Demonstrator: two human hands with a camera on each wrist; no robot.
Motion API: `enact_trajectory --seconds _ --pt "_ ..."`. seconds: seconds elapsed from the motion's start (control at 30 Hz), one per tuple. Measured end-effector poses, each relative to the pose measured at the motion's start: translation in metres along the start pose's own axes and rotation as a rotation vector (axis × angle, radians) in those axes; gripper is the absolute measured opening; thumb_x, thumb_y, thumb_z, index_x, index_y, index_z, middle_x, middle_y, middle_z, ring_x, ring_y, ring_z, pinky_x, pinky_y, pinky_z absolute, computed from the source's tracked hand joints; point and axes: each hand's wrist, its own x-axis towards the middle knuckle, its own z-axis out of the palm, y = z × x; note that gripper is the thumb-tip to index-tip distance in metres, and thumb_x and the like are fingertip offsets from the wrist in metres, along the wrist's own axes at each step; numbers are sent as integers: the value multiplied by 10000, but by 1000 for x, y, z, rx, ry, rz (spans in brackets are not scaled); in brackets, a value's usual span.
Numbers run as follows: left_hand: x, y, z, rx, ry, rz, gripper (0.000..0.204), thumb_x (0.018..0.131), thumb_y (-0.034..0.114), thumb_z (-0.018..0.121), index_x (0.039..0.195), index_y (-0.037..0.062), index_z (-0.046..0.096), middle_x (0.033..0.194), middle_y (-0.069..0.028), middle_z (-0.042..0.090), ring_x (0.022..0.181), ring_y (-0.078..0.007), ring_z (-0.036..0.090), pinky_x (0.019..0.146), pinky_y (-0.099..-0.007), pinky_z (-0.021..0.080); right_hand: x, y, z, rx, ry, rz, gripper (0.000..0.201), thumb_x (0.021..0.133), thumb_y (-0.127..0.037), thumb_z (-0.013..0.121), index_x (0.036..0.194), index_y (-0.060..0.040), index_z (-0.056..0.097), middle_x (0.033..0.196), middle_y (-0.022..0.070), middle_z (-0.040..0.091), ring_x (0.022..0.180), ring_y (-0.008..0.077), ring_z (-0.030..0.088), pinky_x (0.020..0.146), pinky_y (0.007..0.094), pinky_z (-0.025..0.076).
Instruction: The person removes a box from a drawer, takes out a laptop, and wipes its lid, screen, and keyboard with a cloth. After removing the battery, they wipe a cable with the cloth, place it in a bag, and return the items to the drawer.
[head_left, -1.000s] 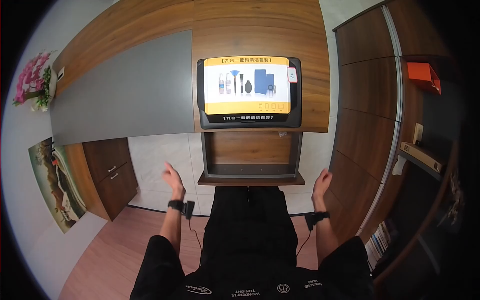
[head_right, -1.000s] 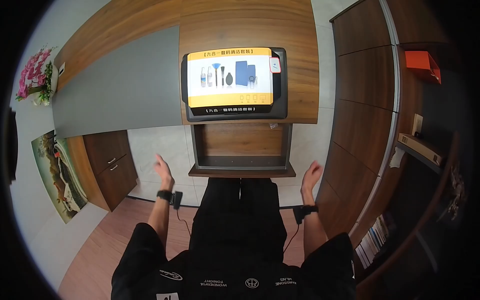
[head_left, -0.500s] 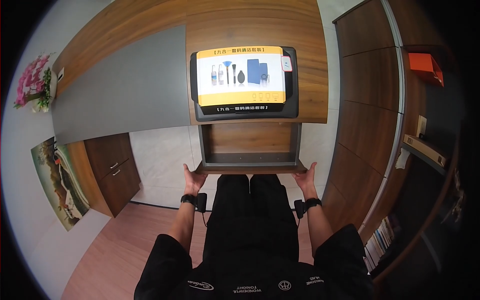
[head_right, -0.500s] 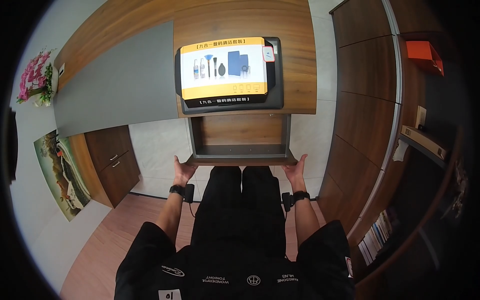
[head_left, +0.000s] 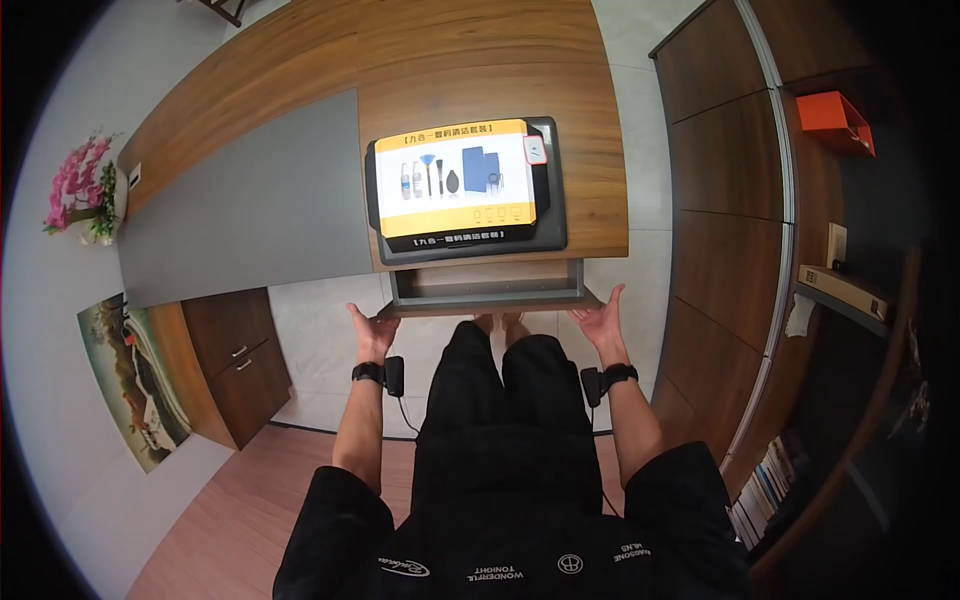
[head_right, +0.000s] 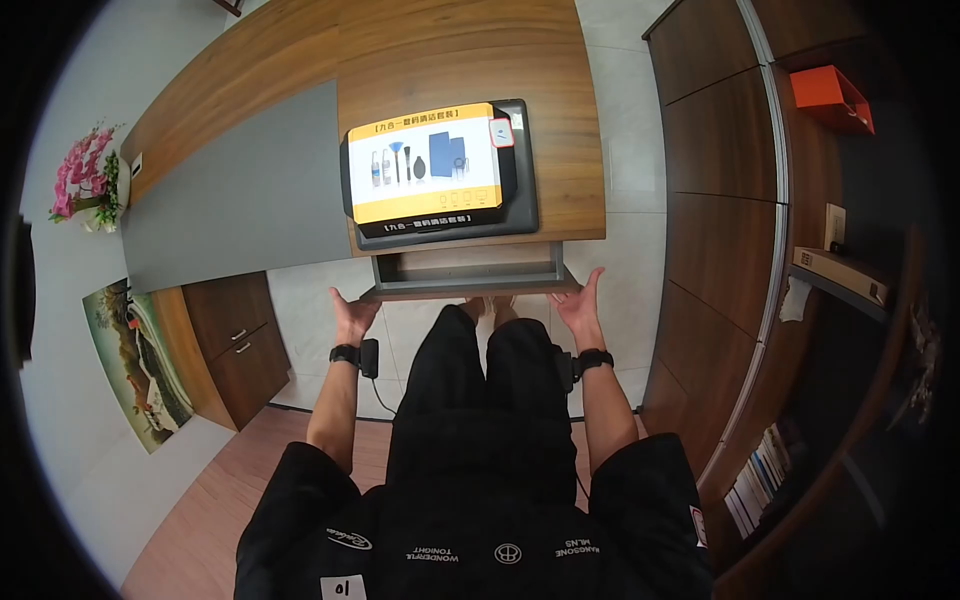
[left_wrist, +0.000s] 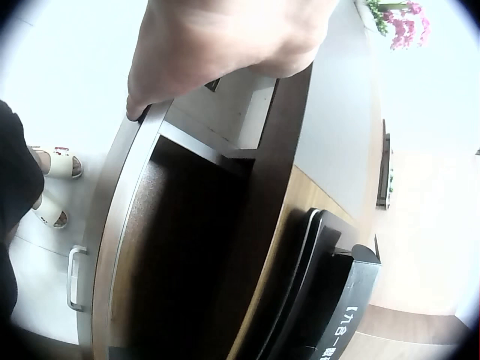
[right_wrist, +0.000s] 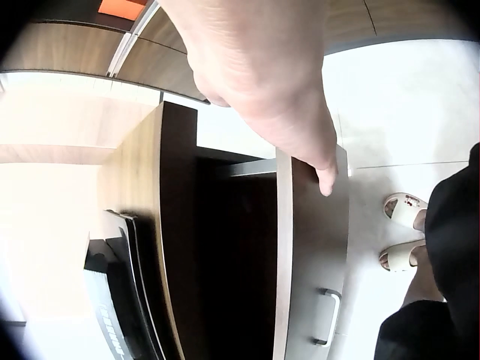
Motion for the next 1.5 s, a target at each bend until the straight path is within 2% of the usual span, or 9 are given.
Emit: enact_trajectory --seconds 0.3,0.43,0.53,0.6,0.67,0.77,1.0,1.3,1.5 --pt "21 25 36 65 -53 -11 1295 875 858 398 1491 -218 24 1547 -354 264 1392 -421 378 1187 -467 339 6 -22 53 -127 6 -86 1398 715 -910 555 1566 80 52 1590 244 260 1490 351 269 1220 542 239" --pt "14 30 67 111 -116 26 1325 855 894 349 1496 -210 -4 1551 -357 259 1379 -412 389 1169 -477 356 -7 -22 73 -28 55 -129 1509 682 -913 572 1540 68 -189 1637 267 98 1523 388 171 1220 539 247" --pt "21 33 67 63 -85 25 1343 832 933 259 1505 -205 24 1566 -335 271 1389 -396 382 1165 -468 348 -12 -28 88 -116 35 -116 1521 671 -918 572 1535 56 -215 1647 270 59 1533 384 150 1219 536 250" --pt "25 33 64 63 -109 32 1357 820 946 233 1501 -213 49 1570 -328 275 1390 -384 382 1167 -459 336 -3 -31 90 -141 52 -115 1459 692 -905 577 1556 64 -88 1630 256 120 1512 373 215 1216 524 272" --pt "30 40 72 51 -45 18 1272 815 951 192 1563 -77 140 1588 -255 304 1371 -351 399 1162 -467 321 3 -33 101 -169 65 -117 1392 708 -903 572 1569 62 56 1606 248 203 1496 359 254 1206 514 296" --pt "24 38 82 159 -30 88 1123 837 931 194 1603 110 206 1573 -147 359 1299 -321 457 1112 -490 378 5 -31 109 -102 160 -116 1339 726 -888 562 1579 12 57 1594 267 194 1476 370 291 1195 495 337" --pt "23 40 92 127 -1 131 1057 890 876 191 1591 85 229 1609 -112 310 1342 -292 457 1091 -429 437 7 -32 109 -136 94 -161 1248 754 -865 540 1598 -96 36 1560 257 258 1452 358 334 1210 474 325" --pt "36 32 92 67 12 212 1040 899 864 161 1596 95 220 1631 -82 284 1385 -293 431 1138 -423 405 6 -29 120 -116 35 -162 1222 765 -902 447 1612 -108 68 1618 121 239 1485 301 291 1244 481 242" --pt "24 35 98 62 -64 128 1096 857 906 165 1603 104 197 1636 -82 276 1414 -279 388 1152 -412 370 -4 -26 132 -47 53 -163 1215 756 -917 431 1617 -132 87 1634 113 218 1504 296 252 1243 489 227"
